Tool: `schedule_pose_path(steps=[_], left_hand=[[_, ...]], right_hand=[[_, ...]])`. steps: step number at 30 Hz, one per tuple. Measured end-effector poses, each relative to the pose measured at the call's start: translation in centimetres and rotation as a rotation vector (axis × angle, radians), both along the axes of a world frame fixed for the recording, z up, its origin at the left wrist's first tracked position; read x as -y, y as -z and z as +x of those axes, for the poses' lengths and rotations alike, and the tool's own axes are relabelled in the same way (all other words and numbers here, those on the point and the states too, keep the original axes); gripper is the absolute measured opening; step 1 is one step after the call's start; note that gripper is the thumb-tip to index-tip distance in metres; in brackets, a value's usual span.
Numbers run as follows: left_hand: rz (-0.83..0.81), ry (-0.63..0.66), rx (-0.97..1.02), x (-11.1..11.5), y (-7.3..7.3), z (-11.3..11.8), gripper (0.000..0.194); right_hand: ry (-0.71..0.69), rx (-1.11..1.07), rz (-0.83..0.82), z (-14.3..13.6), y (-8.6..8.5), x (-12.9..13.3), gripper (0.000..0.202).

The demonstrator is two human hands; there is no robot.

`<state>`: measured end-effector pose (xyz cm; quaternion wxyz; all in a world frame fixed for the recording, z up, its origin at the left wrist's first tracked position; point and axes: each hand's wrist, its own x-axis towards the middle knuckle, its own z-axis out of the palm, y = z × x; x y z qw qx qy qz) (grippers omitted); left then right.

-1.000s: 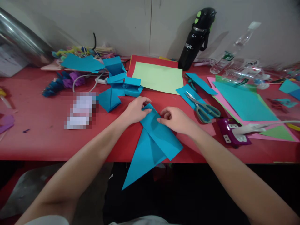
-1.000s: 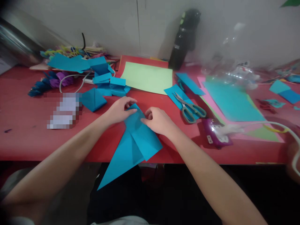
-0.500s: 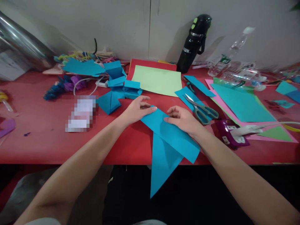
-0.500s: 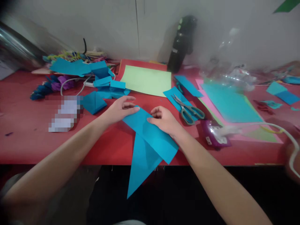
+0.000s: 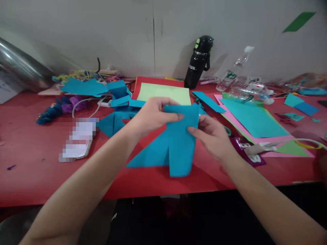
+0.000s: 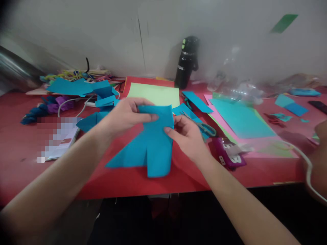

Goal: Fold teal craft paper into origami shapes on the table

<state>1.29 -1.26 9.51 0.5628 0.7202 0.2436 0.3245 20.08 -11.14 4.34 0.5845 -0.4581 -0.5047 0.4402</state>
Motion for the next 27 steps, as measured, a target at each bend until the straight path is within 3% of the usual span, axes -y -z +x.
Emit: schedule_pose_path(steps=[3, 5, 6, 9, 13, 16, 19, 27], left_hand=[[0.532, -0.013, 0.052, 1.9, -4.9, 0.5, 0.021], [0.809, -0.001, 0.032, 3.2, -6.6, 0.5, 0.022], [0.928, -0.003, 0.03, 3.6, -6.7, 0.4, 0.024], [1.009, 0.041, 0.077, 3.5, -4.2, 0.3, 0.044], [1.02, 0.006, 0.082, 2.1, 1.3, 0.2, 0.037], [0.997, -0.086, 0.063, 1.8, 3.6, 0.1, 0.032], [0.97, -0.094, 0.075, 2.2, 4.2, -0.1, 0.029], [0.877, -0.132, 0.079, 2.4, 4.2, -0.4, 0.019]], right_hand=[[0.272, 0.263, 0.266, 0.6, -3.2, 0.3, 0.013], [0.408, 0.378, 0.445, 0.8, -4.4, 0.6, 0.016], [0.435, 0.41, 0.501, 1.0, -4.4, 0.7, 0.018], [0.371, 0.44, 0.557, 1.4, -3.0, 0.8, 0.017], [0.23, 0.533, 0.521, 1.9, -0.5, 0.8, 0.017], [0.166, 0.675, 0.52, 1.9, -0.1, 1.2, 0.023], [0.14, 0.753, 0.568, 1.7, -0.4, 1.8, 0.028], [0.204, 0.704, 0.557, 1.5, -0.8, 2.8, 0.041]])
